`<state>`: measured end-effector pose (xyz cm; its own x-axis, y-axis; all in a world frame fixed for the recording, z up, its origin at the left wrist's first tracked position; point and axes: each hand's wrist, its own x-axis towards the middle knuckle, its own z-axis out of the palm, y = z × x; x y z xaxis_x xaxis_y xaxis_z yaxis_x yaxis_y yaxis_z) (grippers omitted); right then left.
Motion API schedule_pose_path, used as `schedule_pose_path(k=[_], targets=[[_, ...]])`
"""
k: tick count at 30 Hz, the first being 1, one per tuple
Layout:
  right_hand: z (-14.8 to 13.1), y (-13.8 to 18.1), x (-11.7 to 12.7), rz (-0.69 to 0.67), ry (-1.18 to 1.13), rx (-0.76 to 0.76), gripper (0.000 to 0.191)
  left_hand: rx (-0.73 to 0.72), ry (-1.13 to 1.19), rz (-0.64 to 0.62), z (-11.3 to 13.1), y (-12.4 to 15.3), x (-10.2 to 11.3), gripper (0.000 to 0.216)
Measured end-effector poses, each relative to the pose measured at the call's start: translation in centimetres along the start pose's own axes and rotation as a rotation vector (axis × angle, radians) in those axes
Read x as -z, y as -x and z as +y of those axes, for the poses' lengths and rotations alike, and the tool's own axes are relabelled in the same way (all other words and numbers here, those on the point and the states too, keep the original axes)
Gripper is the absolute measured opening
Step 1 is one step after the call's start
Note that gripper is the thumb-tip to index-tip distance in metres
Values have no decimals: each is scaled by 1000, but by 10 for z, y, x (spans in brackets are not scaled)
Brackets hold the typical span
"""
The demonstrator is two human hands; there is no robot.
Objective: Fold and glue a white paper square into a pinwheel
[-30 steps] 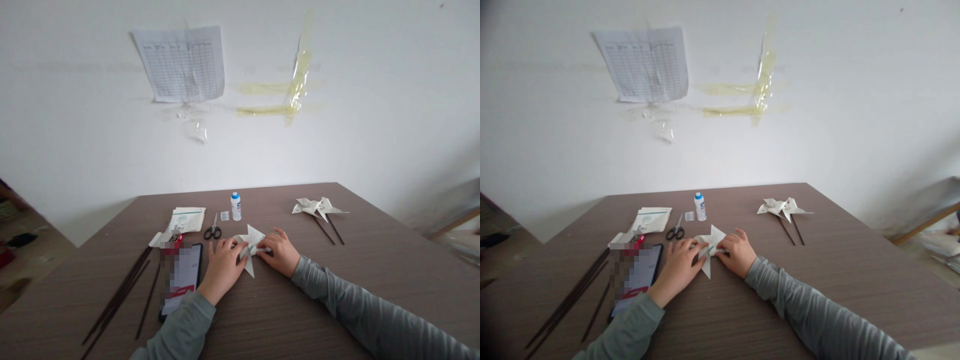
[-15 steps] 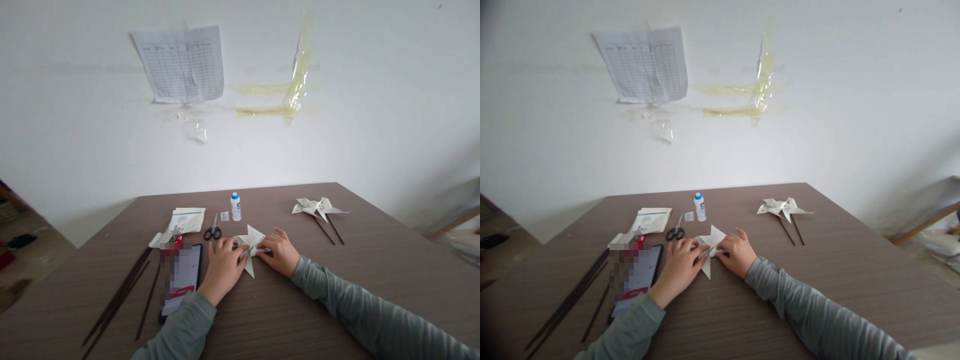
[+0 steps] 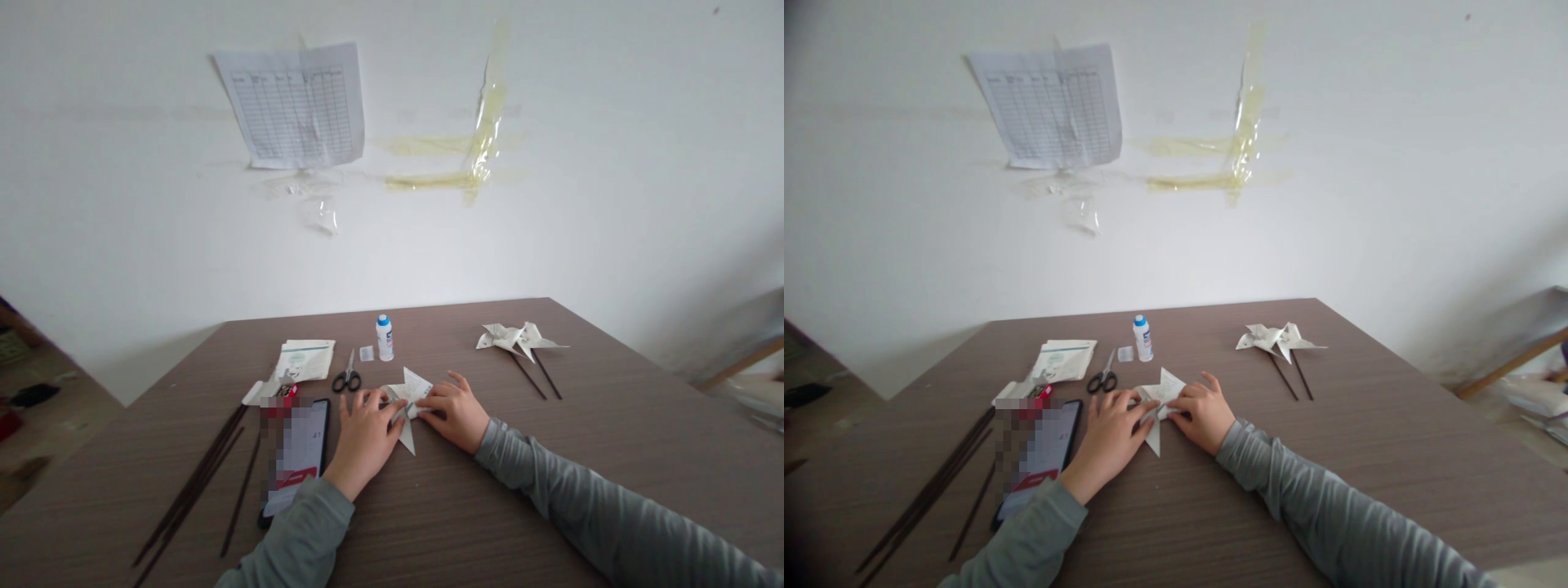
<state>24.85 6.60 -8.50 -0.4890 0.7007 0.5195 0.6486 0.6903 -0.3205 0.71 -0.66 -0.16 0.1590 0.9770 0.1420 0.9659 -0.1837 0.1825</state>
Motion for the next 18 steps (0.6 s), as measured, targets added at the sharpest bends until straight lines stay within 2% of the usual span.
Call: schedule_pose_path(k=[8, 18], targets=[[1, 0, 1, 23, 20, 38, 21, 0, -4, -8, -1, -1, -1, 43], [-4, -2, 4, -14, 9, -15, 19, -18, -1, 10, -6, -2, -8, 49]])
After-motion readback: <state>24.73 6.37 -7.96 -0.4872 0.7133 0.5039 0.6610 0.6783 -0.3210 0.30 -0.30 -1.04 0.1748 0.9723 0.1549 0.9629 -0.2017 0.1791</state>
